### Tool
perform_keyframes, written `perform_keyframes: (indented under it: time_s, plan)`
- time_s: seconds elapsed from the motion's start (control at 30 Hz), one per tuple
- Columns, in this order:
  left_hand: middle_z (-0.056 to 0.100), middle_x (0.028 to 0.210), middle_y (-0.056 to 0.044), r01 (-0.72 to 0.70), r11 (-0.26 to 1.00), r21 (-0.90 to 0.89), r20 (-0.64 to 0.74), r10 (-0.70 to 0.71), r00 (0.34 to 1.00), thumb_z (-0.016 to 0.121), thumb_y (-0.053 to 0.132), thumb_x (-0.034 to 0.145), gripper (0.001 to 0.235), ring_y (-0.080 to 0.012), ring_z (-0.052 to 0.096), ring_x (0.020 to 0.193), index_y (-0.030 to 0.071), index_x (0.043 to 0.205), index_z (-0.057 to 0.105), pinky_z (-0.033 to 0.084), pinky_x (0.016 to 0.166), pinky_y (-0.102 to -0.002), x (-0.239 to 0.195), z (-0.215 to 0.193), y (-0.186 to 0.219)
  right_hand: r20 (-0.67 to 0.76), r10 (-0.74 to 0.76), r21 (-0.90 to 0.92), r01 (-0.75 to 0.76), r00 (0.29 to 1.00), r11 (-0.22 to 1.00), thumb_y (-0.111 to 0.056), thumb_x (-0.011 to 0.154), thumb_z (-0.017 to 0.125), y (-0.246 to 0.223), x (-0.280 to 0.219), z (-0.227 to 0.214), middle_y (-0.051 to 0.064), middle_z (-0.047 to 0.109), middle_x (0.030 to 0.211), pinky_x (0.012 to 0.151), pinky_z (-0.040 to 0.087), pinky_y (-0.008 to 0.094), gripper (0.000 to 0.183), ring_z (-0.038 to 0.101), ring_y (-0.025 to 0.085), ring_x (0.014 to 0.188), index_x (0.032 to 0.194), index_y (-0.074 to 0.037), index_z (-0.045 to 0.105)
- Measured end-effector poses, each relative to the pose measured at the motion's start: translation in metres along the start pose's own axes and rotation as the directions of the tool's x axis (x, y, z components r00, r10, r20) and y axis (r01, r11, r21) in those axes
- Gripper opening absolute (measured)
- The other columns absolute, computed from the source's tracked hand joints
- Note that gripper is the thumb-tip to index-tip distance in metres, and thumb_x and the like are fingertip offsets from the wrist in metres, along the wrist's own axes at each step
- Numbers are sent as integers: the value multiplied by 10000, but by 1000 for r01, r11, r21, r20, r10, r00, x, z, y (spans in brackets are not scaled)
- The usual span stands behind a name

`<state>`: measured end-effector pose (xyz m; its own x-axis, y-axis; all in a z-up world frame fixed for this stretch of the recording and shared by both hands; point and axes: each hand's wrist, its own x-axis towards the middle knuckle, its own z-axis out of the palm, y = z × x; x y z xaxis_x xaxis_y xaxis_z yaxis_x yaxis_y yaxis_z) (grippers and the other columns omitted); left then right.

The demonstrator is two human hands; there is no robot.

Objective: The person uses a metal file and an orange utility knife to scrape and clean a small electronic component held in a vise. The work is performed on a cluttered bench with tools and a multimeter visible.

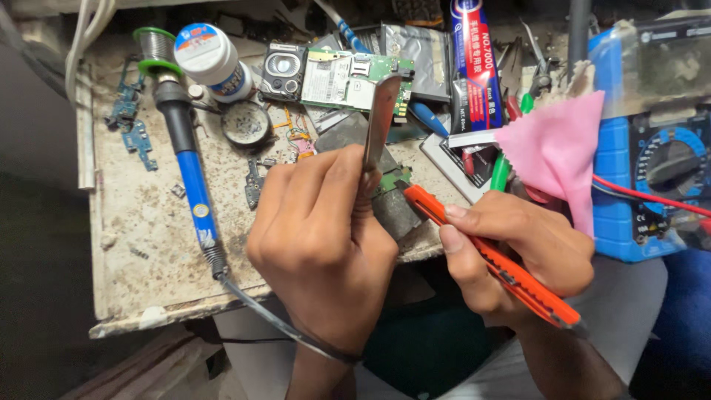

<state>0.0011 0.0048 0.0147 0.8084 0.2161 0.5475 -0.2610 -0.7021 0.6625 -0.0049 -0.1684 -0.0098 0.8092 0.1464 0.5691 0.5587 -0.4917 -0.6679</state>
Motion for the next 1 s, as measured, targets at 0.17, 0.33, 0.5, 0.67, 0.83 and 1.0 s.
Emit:
perform_keyframes:
  time_s: [0.17, 0.33, 0.5, 0.67, 0.83, 1.0]
  plan:
    - [677, 983, -97, 7, 1000, 7, 19, -8, 1000, 718, -40, 878, 199, -314, 646, 898, 13, 1065, 675, 511, 784, -413, 3, 0, 3, -15, -58, -18, 58, 998, 998, 42, 919, 713, 4, 1, 2, 136, 694, 867, 575, 527, 253, 112, 680, 168, 652, 1018, 72, 668]
    - [678, 1023, -92, 8, 1000, 3, 42, -9, 999, 719, -38, 909, 210, -301, 651, 910, 18, 1107, 672, 515, 796, -394, 4, -1, 2, 6, -12, -12, 12, 1000, 1000, 59, 885, 696, 1, 2, 0, 147, 692, 838, 552, 537, 256, 110, 679, 176, 649, 986, 84, 659]
    - [683, 1034, -107, 13, 1000, -5, 63, -13, 998, 707, -61, 859, 265, -319, 653, 920, -1, 1115, 673, 523, 812, -410, 4, -3, 1, 42, 45, 12, -45, 998, 999, 56, 867, 693, -2, 2, -3, 148, 700, 819, 565, 542, 263, 101, 684, 165, 633, 956, 83, 653]
    - [683, 1042, -101, 7, 1000, 8, 66, -8, 998, 702, -70, 840, 294, -304, 641, 877, 4, 1123, 675, 516, 780, -391, 4, -4, 1, 41, 21, 14, -22, 999, 1000, 58, 909, 686, -2, 0, -1, 165, 702, 893, 586, 560, 253, 97, 693, 179, 695, 990, 84, 641]
    - [685, 1015, -97, 3, 1000, 7, 64, -3, 998, 697, -75, 838, 306, -301, 640, 877, 5, 1133, 674, 517, 781, -390, 2, -4, 0, 33, 46, 11, -47, 998, 999, 64, 895, 688, -2, -1, -2, 162, 701, 880, 586, 562, 259, 101, 687, 184, 681, 982, 92, 643]
    - [683, 1013, -90, -10, 1000, -10, 73, 10, 997, 687, -75, 856, 265, -287, 639, 866, -2, 1110, 667, 514, 771, -372, 1, -5, -1, 37, 53, 2, -54, 998, 999, 54, 911, 701, -3, -2, -2, 153, 704, 883, 595, 560, 255, 105, 689, 174, 658, 998, 87, 651]
